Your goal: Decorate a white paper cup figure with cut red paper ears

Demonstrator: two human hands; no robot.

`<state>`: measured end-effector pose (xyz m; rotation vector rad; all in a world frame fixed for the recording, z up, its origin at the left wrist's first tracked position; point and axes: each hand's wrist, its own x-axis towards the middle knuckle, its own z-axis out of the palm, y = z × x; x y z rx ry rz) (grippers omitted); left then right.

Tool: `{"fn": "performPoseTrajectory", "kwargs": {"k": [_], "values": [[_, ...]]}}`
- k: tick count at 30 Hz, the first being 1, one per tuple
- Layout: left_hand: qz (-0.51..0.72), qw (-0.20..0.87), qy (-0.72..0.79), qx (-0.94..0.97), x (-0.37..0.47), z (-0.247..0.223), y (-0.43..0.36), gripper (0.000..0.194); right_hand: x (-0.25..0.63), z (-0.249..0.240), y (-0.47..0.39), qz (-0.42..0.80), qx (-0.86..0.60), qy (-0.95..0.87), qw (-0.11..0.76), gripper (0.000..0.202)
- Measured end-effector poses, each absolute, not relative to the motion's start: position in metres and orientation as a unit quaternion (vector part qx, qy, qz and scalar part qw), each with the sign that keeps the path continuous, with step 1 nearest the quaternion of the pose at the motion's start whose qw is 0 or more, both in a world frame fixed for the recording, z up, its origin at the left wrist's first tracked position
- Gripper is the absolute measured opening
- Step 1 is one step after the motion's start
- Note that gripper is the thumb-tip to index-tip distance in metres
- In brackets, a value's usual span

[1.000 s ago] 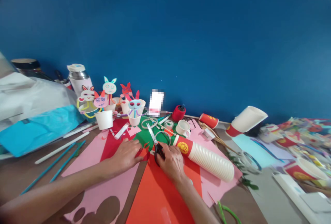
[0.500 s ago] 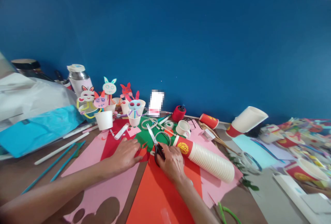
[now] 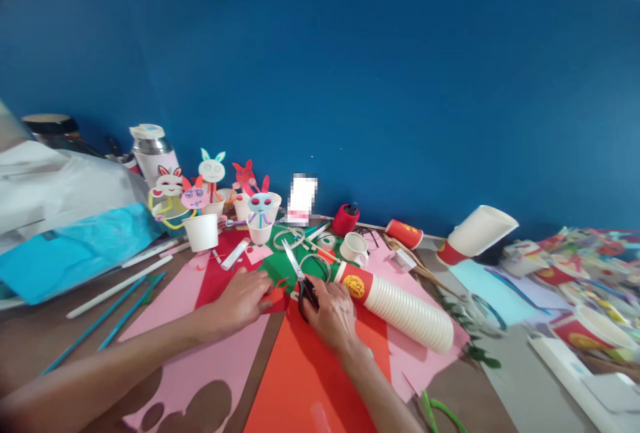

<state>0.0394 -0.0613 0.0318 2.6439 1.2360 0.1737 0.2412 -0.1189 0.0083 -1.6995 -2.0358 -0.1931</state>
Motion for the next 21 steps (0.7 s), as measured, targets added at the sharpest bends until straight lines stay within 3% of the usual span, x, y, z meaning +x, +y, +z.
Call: {"fn": "performPoseTrajectory", "kwargs": {"k": [8, 18, 21], "values": [[0.134, 0.083, 0.423, 0.892, 0.044, 0.023, -0.054, 0.034, 0.241, 0.008, -0.118, -0.071, -0.618, -0.745, 0.24, 0.031], [0.136, 0.119, 0.403, 0.897, 0.047, 0.022, -0.055, 0.014, 0.24, 0.009, -0.119, -0.084, -0.614, -0.746, 0.246, 0.031], [0.186, 0.188, 0.404, 0.876, 0.047, 0.02, -0.052, 0.012, 0.24, 0.01, -0.119, -0.06, -0.617, -0.741, 0.26, 0.03]]}}
